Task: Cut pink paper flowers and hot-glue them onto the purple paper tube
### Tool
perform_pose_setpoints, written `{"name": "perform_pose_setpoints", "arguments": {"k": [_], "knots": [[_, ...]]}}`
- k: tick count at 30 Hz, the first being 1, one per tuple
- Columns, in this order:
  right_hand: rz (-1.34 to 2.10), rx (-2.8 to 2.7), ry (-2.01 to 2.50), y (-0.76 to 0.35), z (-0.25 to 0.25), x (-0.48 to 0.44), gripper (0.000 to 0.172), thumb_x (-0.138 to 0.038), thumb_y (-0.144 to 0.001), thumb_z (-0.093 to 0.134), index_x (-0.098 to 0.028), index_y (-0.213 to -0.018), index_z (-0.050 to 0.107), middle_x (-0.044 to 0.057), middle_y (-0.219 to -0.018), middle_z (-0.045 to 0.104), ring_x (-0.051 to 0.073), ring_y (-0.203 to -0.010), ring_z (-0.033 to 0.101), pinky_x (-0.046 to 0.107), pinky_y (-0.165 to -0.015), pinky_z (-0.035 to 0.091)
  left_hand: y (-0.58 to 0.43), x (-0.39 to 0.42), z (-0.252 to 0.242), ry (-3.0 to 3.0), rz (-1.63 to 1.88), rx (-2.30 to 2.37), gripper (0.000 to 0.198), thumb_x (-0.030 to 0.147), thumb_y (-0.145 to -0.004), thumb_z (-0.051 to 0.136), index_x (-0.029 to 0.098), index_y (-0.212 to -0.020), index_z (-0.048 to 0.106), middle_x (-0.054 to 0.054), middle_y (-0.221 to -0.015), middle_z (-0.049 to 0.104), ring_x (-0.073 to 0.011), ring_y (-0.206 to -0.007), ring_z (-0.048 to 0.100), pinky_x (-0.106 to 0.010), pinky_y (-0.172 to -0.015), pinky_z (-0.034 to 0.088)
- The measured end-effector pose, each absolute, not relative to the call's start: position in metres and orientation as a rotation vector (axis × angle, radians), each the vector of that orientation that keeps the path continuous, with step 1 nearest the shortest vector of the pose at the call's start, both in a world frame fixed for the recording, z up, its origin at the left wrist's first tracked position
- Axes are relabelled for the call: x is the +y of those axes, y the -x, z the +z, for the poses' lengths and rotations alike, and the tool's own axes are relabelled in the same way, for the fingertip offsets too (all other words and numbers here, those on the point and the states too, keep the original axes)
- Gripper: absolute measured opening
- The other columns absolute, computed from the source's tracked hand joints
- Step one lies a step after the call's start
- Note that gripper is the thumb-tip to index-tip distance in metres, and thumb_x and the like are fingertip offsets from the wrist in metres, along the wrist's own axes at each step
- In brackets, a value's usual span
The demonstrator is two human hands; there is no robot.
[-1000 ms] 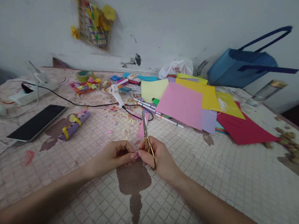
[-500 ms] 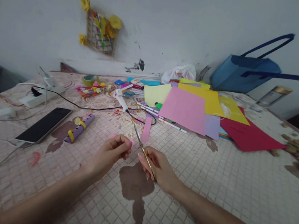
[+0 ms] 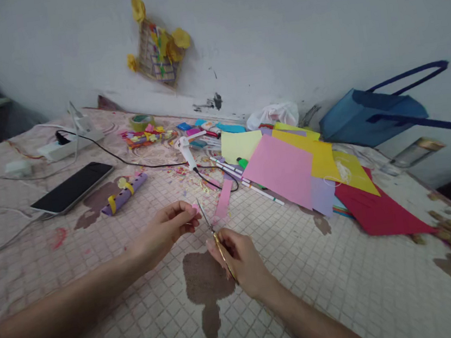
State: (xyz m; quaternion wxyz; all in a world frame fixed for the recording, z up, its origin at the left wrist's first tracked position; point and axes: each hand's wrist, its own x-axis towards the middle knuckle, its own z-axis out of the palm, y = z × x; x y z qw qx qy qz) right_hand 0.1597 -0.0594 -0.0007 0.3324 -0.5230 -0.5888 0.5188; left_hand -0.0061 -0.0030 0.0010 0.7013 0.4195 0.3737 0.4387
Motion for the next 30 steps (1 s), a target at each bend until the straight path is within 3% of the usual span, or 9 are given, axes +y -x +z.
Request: {"name": "perform_pose_setpoints", "arguments": {"k": [30], "knots": [[1.354, -1.539, 1.381, -0.1582, -0.003, -0.0607, 0.04, -0.051, -0.082, 0.049, -0.019, -0.06, 0.04, -0.007, -0.05, 0.038, 0.006, -0.038, 0.036, 0.02, -0.037, 0.028, 0.0011, -0.0064, -0.0021, -0.838, 1.082, 0.754, 0.014, 0.023, -0.074, 0.065, 0.012, -0.07, 0.056, -0.002, -0.069, 0.06, -0.0103, -0.066, 0.055, -0.026, -0.068, 0.042]]}}
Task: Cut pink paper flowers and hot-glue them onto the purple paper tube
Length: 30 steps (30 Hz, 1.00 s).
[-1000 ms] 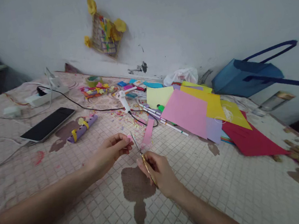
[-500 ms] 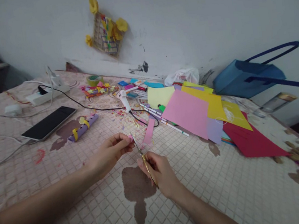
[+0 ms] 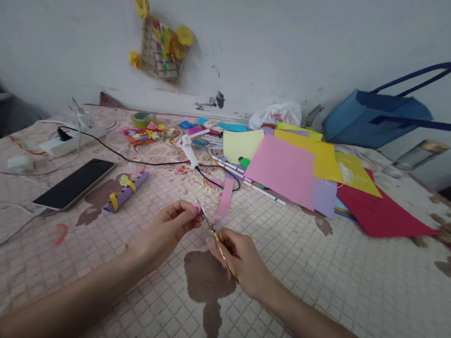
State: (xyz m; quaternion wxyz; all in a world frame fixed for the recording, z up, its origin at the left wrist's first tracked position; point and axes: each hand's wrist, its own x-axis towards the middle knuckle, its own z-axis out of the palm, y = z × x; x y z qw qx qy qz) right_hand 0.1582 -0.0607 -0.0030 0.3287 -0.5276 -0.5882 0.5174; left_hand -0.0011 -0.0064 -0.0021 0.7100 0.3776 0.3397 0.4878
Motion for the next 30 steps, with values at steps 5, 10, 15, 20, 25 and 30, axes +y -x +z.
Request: {"name": "perform_pose_setpoints", "arguments": {"k": [5, 10, 15, 20, 25, 30], "knots": [[1.352, -1.555, 1.373, -0.1582, -0.0024, -0.0591, 0.039, -0.05, -0.083, 0.048, -0.019, -0.06, 0.04, -0.007, -0.049, 0.038, 0.006, -0.038, 0.036, 0.02, -0.038, 0.027, 0.0006, -0.0064, -0.0024, -0.831, 1.086, 0.761, 0.015, 0.023, -0.073, 0.065, 0.012, -0.07, 0.056, -0.002, -0.069, 0.06, -0.0104, -0.066, 0.055, -0.025, -0.068, 0.043], [1.333, -1.565, 1.386, -0.1589, -0.0051, -0.0589, 0.038, -0.048, -0.083, 0.048, -0.019, -0.061, 0.04, -0.007, -0.049, 0.038, 0.006, -0.038, 0.035, 0.02, -0.038, 0.026, 0.0001, -0.0065, -0.0026, -0.822, 1.092, 0.759, 0.014, 0.022, -0.073, 0.065, 0.012, -0.071, 0.056, -0.002, -0.069, 0.06, -0.0099, -0.065, 0.055, -0.025, -0.067, 0.043], [1.311, -1.572, 1.398, -0.1592, -0.0056, -0.06, 0.037, -0.047, -0.084, 0.048, -0.019, -0.061, 0.04, -0.007, -0.048, 0.038, 0.006, -0.039, 0.036, 0.019, -0.039, 0.026, 0.0003, -0.0073, -0.0011, -0.811, 1.089, 0.751, 0.014, 0.022, -0.073, 0.065, 0.012, -0.071, 0.056, -0.002, -0.069, 0.061, -0.0099, -0.065, 0.056, -0.025, -0.068, 0.043], [1.312, -1.584, 1.407, -0.1591, -0.0047, -0.0605, 0.037, -0.048, -0.084, 0.047, -0.019, -0.062, 0.04, -0.007, -0.048, 0.038, 0.006, -0.038, 0.036, 0.019, -0.038, 0.027, 0.0002, -0.0077, -0.0005, -0.813, 1.086, 0.761, 0.015, 0.023, -0.072, 0.067, 0.012, -0.07, 0.057, -0.002, -0.069, 0.061, -0.0102, -0.066, 0.056, -0.025, -0.068, 0.043], [1.288, -1.576, 1.435, -0.1596, -0.0075, -0.0604, 0.038, -0.049, -0.084, 0.046, -0.019, -0.061, 0.041, -0.007, -0.048, 0.038, 0.006, -0.038, 0.037, 0.019, -0.037, 0.027, 0.0005, -0.0068, -0.0007, -0.818, 1.084, 0.76, 0.016, 0.024, -0.071, 0.067, 0.012, -0.07, 0.056, -0.002, -0.07, 0.061, -0.01, -0.066, 0.056, -0.025, -0.069, 0.043], [1.348, -1.446, 1.405, -0.1647, -0.0046, -0.0533, 0.035, -0.049, -0.083, 0.047, -0.018, -0.065, 0.044, -0.007, -0.051, 0.041, 0.005, -0.037, 0.037, 0.019, -0.036, 0.028, 0.0014, -0.0073, -0.0038, -0.903, 0.947, 0.76, 0.018, 0.025, -0.071, 0.067, 0.012, -0.07, 0.054, -0.002, -0.07, 0.061, -0.0097, -0.066, 0.056, -0.024, -0.066, 0.043]]}}
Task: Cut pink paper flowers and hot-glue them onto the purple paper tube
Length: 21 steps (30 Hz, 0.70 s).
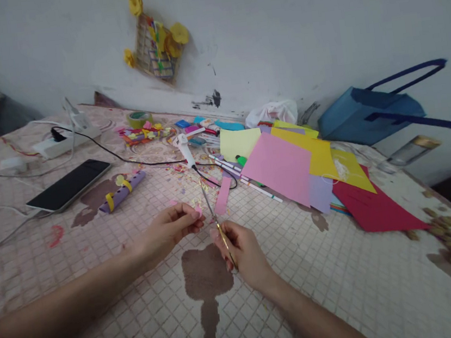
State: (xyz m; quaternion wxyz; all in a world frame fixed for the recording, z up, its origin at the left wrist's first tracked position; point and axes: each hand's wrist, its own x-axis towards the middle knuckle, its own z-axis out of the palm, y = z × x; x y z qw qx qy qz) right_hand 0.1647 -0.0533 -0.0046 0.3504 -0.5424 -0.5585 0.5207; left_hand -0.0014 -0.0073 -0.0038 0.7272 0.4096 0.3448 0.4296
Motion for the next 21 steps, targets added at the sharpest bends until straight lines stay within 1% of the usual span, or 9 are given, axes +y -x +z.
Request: {"name": "perform_pose_setpoints", "arguments": {"k": [2, 4, 6, 9, 13, 16, 21], "knots": [[1.34, -1.403, 1.377, -0.168, -0.002, -0.049, 0.032, -0.047, -0.079, 0.054, -0.018, -0.068, 0.045, -0.007, -0.053, 0.043, 0.006, -0.038, 0.038, 0.019, -0.037, 0.029, 0.001, -0.009, -0.004, -0.977, 0.83, 0.768, 0.021, 0.029, -0.072, 0.067, 0.012, -0.07, 0.053, -0.002, -0.066, 0.061, -0.0093, -0.062, 0.055, -0.023, -0.062, 0.042], [1.321, -1.384, 1.351, -0.171, 0.0, -0.046, 0.028, -0.042, -0.073, 0.062, -0.018, -0.073, 0.047, -0.007, -0.056, 0.046, 0.006, -0.042, 0.04, 0.019, -0.04, 0.032, 0.001, -0.011, -0.004, -1.074, 0.737, 0.775, 0.023, 0.032, -0.073, 0.065, 0.013, -0.071, 0.053, -0.002, -0.064, 0.06, -0.009, -0.059, 0.053, -0.023, -0.06, 0.042], [1.319, -1.384, 1.318, -0.173, 0.001, -0.045, 0.025, -0.036, -0.071, 0.065, -0.018, -0.078, 0.048, -0.006, -0.06, 0.048, 0.007, -0.046, 0.042, 0.019, -0.044, 0.035, 0.001, -0.013, -0.005, -1.195, 0.697, 0.778, 0.023, 0.033, -0.073, 0.064, 0.013, -0.071, 0.053, -0.001, -0.064, 0.059, -0.0092, -0.058, 0.053, -0.023, -0.057, 0.041], [1.312, -1.419, 1.298, -0.172, 0.002, -0.046, 0.02, -0.032, -0.073, 0.062, -0.018, -0.079, 0.049, -0.005, -0.064, 0.049, 0.007, -0.051, 0.043, 0.019, -0.046, 0.035, 0.001, -0.015, -0.007, -1.371, 0.694, 0.783, 0.021, 0.033, -0.075, 0.062, 0.014, -0.071, 0.054, -0.001, -0.066, 0.059, -0.0102, -0.059, 0.052, -0.022, -0.055, 0.039], [1.262, -1.466, 1.324, -0.169, 0.002, -0.048, 0.016, -0.027, -0.073, 0.06, -0.018, -0.078, 0.048, -0.005, -0.06, 0.045, 0.007, -0.05, 0.039, 0.019, -0.044, 0.03, 0.001, -0.016, -0.013, -1.519, 0.691, 0.805, 0.016, 0.031, -0.077, 0.058, 0.015, -0.072, 0.055, -0.001, -0.067, 0.058, -0.0108, -0.059, 0.051, -0.021, -0.053, 0.037], [1.248, -1.479, 1.328, -0.167, 0.002, -0.048, 0.014, -0.024, -0.073, 0.059, -0.018, -0.077, 0.047, -0.006, -0.059, 0.043, 0.007, -0.049, 0.037, 0.019, -0.044, 0.029, 0.001, -0.016, -0.014, -1.553, 0.686, 0.807, 0.015, 0.03, -0.077, 0.058, 0.016, -0.071, 0.055, -0.001, -0.066, 0.058, -0.0111, -0.059, 0.051, -0.021, -0.053, 0.037], [1.234, -1.488, 1.337, -0.167, 0.001, -0.048, 0.015, -0.025, -0.072, 0.058, -0.018, -0.077, 0.047, -0.005, -0.064, 0.046, 0.007, -0.051, 0.04, 0.02, -0.046, 0.032, 0.002, -0.014, -0.012, -1.491, 0.7, 0.819, 0.017, 0.031, -0.075, 0.06, 0.016, -0.071, 0.055, 0.0, -0.062, 0.056, -0.0108, -0.057, 0.051, -0.021, -0.052, 0.037]]}}
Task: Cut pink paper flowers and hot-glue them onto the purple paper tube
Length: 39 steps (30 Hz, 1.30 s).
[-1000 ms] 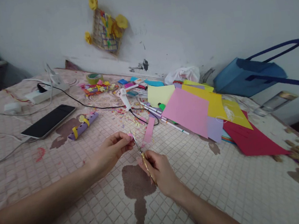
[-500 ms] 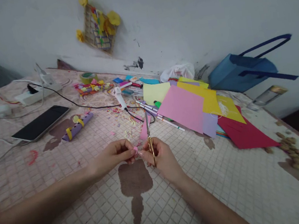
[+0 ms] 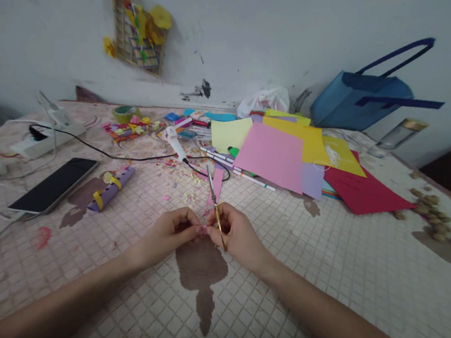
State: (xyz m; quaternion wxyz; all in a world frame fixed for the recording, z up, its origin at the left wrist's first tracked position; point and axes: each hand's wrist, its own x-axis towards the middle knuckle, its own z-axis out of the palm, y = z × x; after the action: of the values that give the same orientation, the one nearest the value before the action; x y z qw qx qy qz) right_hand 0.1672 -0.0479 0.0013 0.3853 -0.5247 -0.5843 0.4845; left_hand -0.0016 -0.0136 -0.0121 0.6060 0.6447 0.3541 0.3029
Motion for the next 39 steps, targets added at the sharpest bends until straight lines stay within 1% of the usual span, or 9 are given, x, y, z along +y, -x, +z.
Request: {"name": "perform_pose_setpoints", "arguments": {"k": [6, 10, 14, 20, 25, 31, 34, 39], "knots": [[1.264, -1.478, 1.338, -0.168, 0.001, -0.048, 0.013, -0.024, -0.072, 0.058, -0.018, -0.077, 0.047, -0.006, -0.059, 0.044, 0.007, -0.049, 0.04, 0.019, -0.045, 0.031, 0.002, -0.012, -0.009, -1.471, 0.696, 0.83, 0.018, 0.032, -0.076, 0.059, 0.015, -0.072, 0.055, 0.0, -0.058, 0.054, -0.0107, -0.055, 0.05, -0.022, -0.052, 0.037], [1.233, -1.44, 1.319, -0.168, 0.001, -0.048, 0.013, -0.024, -0.073, 0.058, -0.019, -0.078, 0.048, -0.005, -0.062, 0.046, 0.007, -0.05, 0.041, 0.02, -0.045, 0.031, 0.001, -0.013, -0.008, -1.46, 0.719, 0.816, 0.02, 0.034, -0.075, 0.061, 0.014, -0.076, 0.057, 0.0, -0.062, 0.056, -0.0104, -0.056, 0.05, -0.021, -0.052, 0.037], [1.214, -1.416, 1.312, -0.167, 0.0, -0.05, 0.014, -0.028, -0.074, 0.058, -0.019, -0.078, 0.049, -0.004, -0.063, 0.047, 0.008, -0.051, 0.042, 0.02, -0.046, 0.034, 0.001, -0.013, -0.008, -1.395, 0.67, 0.824, 0.023, 0.035, -0.072, 0.064, 0.014, -0.072, 0.058, 0.0, -0.061, 0.056, -0.0094, -0.055, 0.05, -0.02, -0.05, 0.036], [1.256, -1.392, 1.296, -0.168, 0.0, -0.052, 0.021, -0.036, -0.076, 0.06, -0.019, -0.08, 0.048, -0.006, -0.062, 0.046, 0.007, -0.049, 0.042, 0.019, -0.044, 0.033, 0.003, -0.008, -0.005, -1.231, 0.737, 0.845, 0.022, 0.034, -0.072, 0.066, 0.013, -0.072, 0.056, 0.0, -0.062, 0.058, -0.0089, -0.056, 0.053, -0.022, -0.056, 0.042], [1.34, -1.469, 1.233, -0.17, 0.003, -0.055, 0.031, -0.047, -0.085, 0.046, -0.019, -0.071, 0.044, -0.005, -0.057, 0.042, 0.008, -0.047, 0.04, 0.021, -0.045, 0.032, 0.008, -0.002, -0.001, -1.14, 0.839, 0.822, 0.022, 0.032, -0.073, 0.066, 0.013, -0.074, 0.055, -0.003, -0.07, 0.064, -0.0111, -0.064, 0.059, -0.025, -0.063, 0.046], [1.331, -1.595, 1.365, -0.168, 0.003, -0.058, 0.038, -0.053, -0.081, 0.049, -0.019, -0.065, 0.041, -0.005, -0.055, 0.038, 0.008, -0.045, 0.036, 0.021, -0.042, 0.029, 0.011, 0.002, 0.002, -0.98, 0.95, 0.776, 0.019, 0.028, -0.075, 0.065, 0.013, -0.079, 0.055, -0.006, -0.083, 0.068, -0.0135, -0.074, 0.063, -0.03, -0.075, 0.049], [1.306, -1.645, 1.387, -0.168, 0.0, -0.057, 0.038, -0.053, -0.081, 0.048, -0.019, -0.066, 0.041, -0.005, -0.055, 0.039, 0.007, -0.045, 0.036, 0.021, -0.042, 0.028, 0.011, 0.002, 0.002, -0.933, 0.974, 0.785, 0.019, 0.028, -0.075, 0.065, 0.012, -0.078, 0.055, -0.006, -0.081, 0.068, -0.0131, -0.074, 0.063, -0.03, -0.076, 0.049], [1.255, -1.715, 1.418, -0.17, -0.003, -0.057, 0.037, -0.051, -0.082, 0.047, -0.019, -0.066, 0.04, -0.006, -0.054, 0.038, 0.007, -0.044, 0.035, 0.021, -0.041, 0.027, 0.009, 0.001, 0.004, -0.899, 0.974, 0.807, 0.02, 0.027, -0.073, 0.067, 0.011, -0.076, 0.055, -0.006, -0.076, 0.067, -0.0119, -0.07, 0.062, -0.027, -0.072, 0.048]]}}
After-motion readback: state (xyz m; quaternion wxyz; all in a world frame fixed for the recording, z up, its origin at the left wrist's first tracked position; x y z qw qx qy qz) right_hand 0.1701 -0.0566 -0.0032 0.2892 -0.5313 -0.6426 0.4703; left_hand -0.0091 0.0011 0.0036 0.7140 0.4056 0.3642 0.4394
